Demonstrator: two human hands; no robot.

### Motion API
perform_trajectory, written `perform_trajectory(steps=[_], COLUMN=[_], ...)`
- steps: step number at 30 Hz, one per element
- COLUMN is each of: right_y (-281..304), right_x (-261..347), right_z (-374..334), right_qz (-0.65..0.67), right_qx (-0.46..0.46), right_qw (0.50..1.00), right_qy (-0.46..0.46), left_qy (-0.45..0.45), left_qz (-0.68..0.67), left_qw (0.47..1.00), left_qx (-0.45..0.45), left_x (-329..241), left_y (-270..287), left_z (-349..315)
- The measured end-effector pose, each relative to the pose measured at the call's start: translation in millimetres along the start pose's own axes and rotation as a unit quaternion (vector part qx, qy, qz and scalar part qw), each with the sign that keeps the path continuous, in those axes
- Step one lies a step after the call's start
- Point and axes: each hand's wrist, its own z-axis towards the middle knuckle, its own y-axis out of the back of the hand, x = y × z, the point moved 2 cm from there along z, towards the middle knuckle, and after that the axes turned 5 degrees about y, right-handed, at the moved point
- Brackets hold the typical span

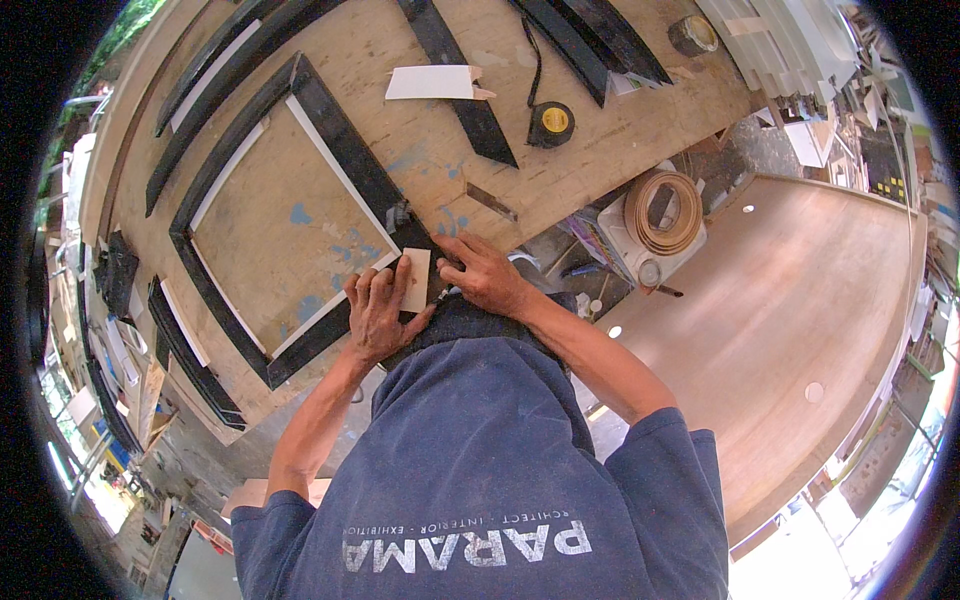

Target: The person measures and marks wooden frame pieces using a tape measure and pencil, then drills holes into a large wooden cabinet panel.

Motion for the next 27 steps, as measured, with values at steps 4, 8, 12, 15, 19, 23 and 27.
perform_trajectory(steps=[4,8,12,15,19,23,27], right_y=[0.3,-1.5,-1.3,0.4,1.4,2.3,1.0], right_x=[0.4,-0.8,-1.4,-0.5,0.1,1.5,0.7], right_z=[0.1,-0.7,-0.7,0.4,0.5,2.6,1.0], right_qz=[-0.001,0.004,0.005,0.007,0.007,0.009,0.01], right_qx=[0.0,0.003,0.004,0.009,0.013,0.008,0.009], right_qw=[1.0,1.0,1.0,1.0,1.0,1.0,1.0], right_qy=[-0.002,-0.004,-0.004,-0.006,-0.007,-0.006,-0.01], left_qy=[0.001,-0.002,-0.014,-0.012,-0.012,-0.008,-0.011], left_qz=[-0.009,-0.011,0.0,-0.002,-0.008,-0.02,-0.014], left_qw=[1.0,1.0,1.0,1.0,1.0,1.0,1.0], left_qx=[-0.003,-0.007,-0.011,-0.008,-0.013,-0.008,0.001], left_x=[-0.4,0.4,1.3,1.6,2.2,2.7,2.3], left_y=[-0.2,-1.2,-0.7,-1.1,-3.4,-5.8,-4.8], left_z=[0.3,0.1,0.5,-0.2,-1.2,-4.5,-2.6])
